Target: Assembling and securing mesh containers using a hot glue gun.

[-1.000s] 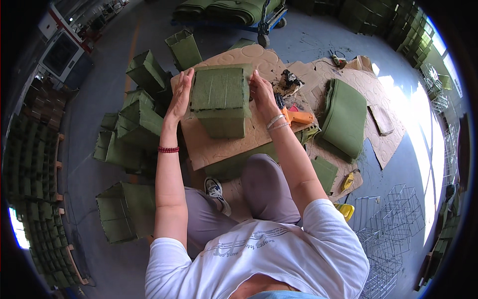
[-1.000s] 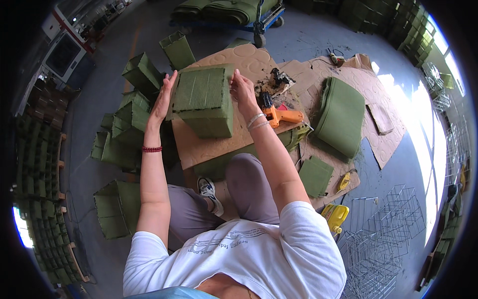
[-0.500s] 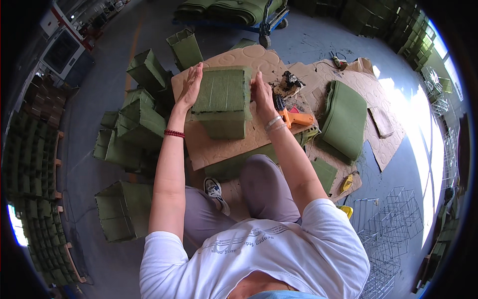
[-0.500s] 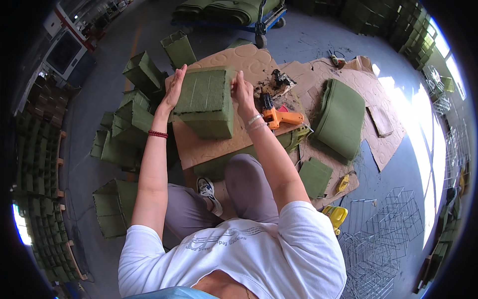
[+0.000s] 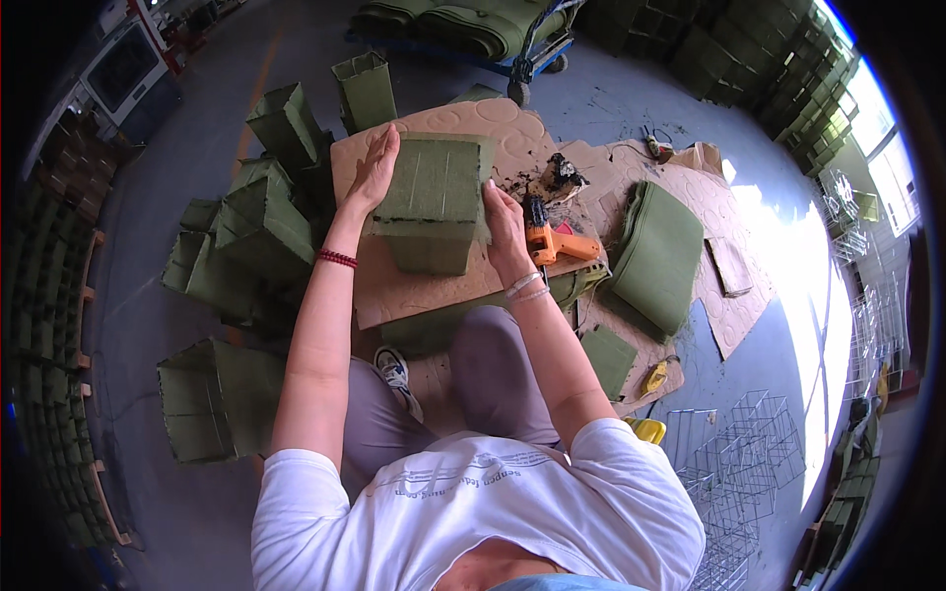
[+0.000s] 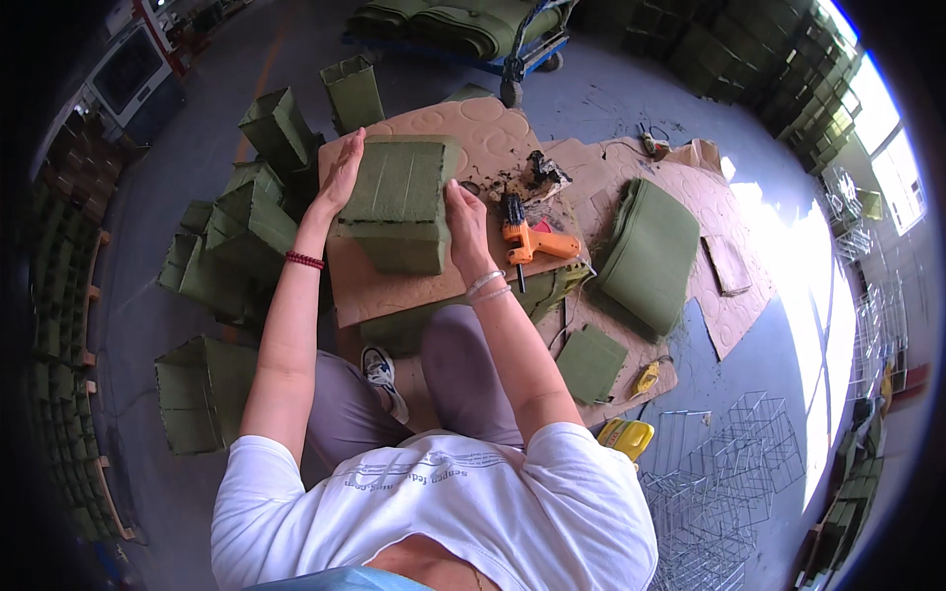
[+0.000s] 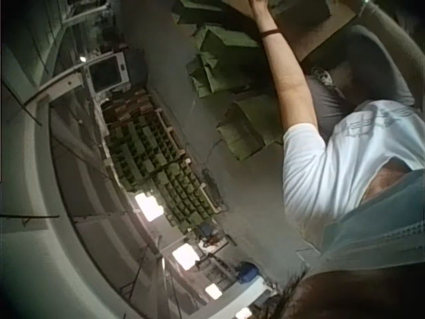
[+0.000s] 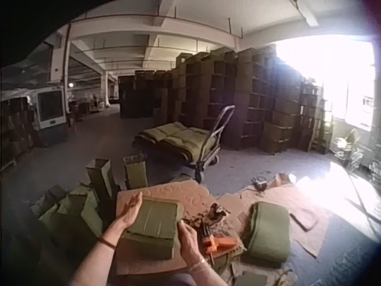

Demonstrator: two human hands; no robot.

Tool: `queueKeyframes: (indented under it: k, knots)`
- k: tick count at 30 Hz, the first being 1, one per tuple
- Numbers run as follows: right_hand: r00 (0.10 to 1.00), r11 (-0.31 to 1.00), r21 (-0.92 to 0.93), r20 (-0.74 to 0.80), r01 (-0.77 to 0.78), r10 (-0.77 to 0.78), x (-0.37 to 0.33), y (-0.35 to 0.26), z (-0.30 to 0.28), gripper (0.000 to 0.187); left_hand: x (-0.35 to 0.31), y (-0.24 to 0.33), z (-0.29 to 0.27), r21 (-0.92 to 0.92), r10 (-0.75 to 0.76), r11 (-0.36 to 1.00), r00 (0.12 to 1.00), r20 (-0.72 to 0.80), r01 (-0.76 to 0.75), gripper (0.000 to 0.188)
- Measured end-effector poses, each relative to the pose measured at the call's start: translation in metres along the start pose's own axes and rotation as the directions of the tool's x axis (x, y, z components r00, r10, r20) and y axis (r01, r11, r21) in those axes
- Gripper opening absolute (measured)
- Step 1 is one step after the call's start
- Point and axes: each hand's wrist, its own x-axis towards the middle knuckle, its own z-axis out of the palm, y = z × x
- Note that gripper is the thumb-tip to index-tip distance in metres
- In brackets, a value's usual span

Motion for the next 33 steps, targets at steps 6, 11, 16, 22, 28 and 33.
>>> queueKeyframes:
  k: [6,11,16,22,28,33]
  knots:
    - [0.993,0.996,0.024,0.069,0.09,-0.091,0.02,0.005,0.007,0.02,-0.007,0.002,-0.003,0.108,-0.064,0.992,0.996,-0.058,0.07,0.085]
    - [0.996,0.999,-0.001,0.078,-0.048,0.048,0.018,-0.01,-0.006,0.021,-0.004,0.004,-0.004,0.207,-0.13,0.968,0.988,-0.08,0.144,0.085]
    - [0.83,0.481,-0.857,-0.126,0.185,-0.544,-0.017,0.013,-0.149,0.029,-0.045,0.049,0.016,0.613,0.24,0.79,0.935,-0.26,-0.033,0.078]
    - [0.78,-0.134,-0.99,0.11,0.034,-0.616,-0.054,0.039,-0.212,0.039,-0.096,0.076,0.044,0.777,0.469,0.541,0.882,0.038,-0.321,0.093]
    - [0.905,-0.093,-0.992,0.12,0.089,-0.408,-0.041,0.029,-0.176,0.04,-0.1,0.074,0.045,0.804,0.456,0.504,0.888,0.062,-0.315,0.099]
    - [0.74,-0.523,-0.839,0.446,0.15,-0.504,-0.004,0.018,-0.217,0.054,-0.1,0.076,0.041,0.802,0.364,0.523,0.926,0.094,-0.288,0.097]
